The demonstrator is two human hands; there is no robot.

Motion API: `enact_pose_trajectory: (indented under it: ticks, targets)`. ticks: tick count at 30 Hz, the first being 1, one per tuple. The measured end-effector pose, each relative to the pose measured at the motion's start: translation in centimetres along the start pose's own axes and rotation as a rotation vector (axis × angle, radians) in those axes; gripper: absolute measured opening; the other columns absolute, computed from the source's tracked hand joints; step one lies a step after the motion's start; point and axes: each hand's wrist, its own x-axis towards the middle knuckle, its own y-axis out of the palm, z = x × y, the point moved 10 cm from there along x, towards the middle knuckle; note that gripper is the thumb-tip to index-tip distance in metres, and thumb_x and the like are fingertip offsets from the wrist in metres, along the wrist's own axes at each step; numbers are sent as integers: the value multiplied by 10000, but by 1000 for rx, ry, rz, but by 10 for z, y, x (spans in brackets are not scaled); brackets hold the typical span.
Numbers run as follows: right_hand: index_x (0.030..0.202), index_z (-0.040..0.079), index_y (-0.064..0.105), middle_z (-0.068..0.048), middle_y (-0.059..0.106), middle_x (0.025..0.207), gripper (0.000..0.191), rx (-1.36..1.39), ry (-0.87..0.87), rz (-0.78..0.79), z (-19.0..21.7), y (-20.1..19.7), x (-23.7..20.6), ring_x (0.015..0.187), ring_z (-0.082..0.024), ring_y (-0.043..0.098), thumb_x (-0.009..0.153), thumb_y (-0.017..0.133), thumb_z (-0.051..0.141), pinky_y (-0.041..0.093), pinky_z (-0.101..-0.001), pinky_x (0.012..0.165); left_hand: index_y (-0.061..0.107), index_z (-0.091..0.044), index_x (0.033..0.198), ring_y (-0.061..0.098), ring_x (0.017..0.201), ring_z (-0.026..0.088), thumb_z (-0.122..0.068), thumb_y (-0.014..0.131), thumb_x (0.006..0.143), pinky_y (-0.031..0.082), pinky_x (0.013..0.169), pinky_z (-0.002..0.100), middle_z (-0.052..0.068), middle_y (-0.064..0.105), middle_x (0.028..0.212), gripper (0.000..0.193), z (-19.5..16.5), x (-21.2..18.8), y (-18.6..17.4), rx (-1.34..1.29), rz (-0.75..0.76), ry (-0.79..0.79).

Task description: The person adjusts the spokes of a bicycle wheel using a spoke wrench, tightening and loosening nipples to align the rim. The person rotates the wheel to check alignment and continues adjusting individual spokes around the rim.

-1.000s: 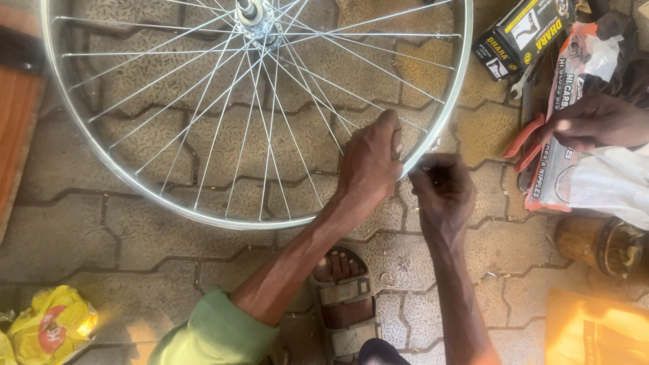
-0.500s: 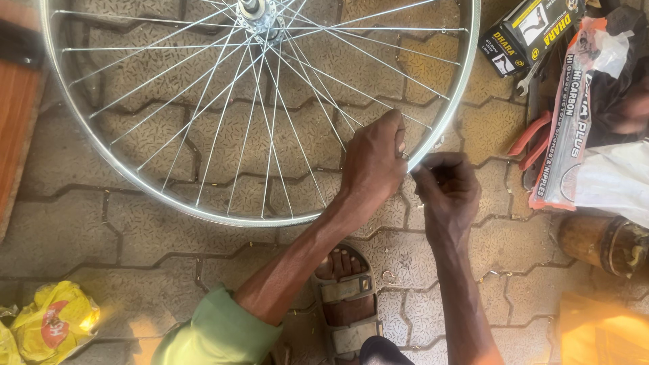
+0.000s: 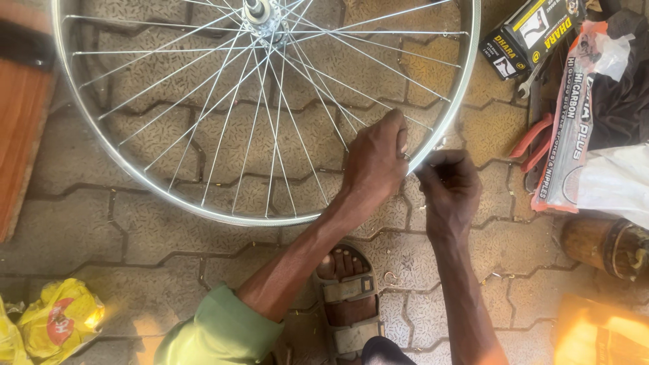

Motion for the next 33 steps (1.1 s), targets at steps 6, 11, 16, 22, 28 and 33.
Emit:
enact_pose_trajectory:
  ticks: [6,11,16,22,28,33]
  targets:
    - [1074,119,638,-4,586,736,232,5,61,-41,-17,-6,-1,605,-64,520,922,701,-45,436,-193,479,488,-91,880,541,610,143,177,615,776,468,442,274,8,511,739,315,-2,4,3,-14,40,79]
    - [1011,60,618,-32,581,769,110,-432,-87,50,-14,2,0,613,-89,516,996,619,-49,471,-223,504,501,-88,903,561,623,146,178,600,787,479,450,271,17,539,757,307,-1,6,3,-11,47,99]
    - [1049,72,628,-3,637,790,99,-311,-4,38,-17,-2,-5,590,-60,572,979,618,3,521,-200,468,512,-76,923,572,622,139,172,602,793,491,448,266,20,548,762,295,-3,9,3,-54,56,86]
    - [980,65,619,-35,589,732,95,-419,-113,5,-7,2,-3,555,-92,493,990,636,-28,436,-226,447,514,-77,937,562,603,145,178,602,772,475,421,276,28,550,769,316,-1,7,2,-41,59,68]
    - [968,58,633,-34,626,802,79,-363,-263,75,-1,0,-3,558,-76,534,982,665,-13,461,-208,432,519,-68,934,565,610,150,186,593,765,467,425,285,35,555,770,314,2,9,3,-48,54,74]
    - [879,64,633,-46,604,747,193,-577,-284,80,-2,7,-2,555,-106,512,1057,668,-2,428,-244,450,521,-77,920,570,608,141,174,600,764,478,429,276,19,561,771,306,1,7,2,-38,44,96]
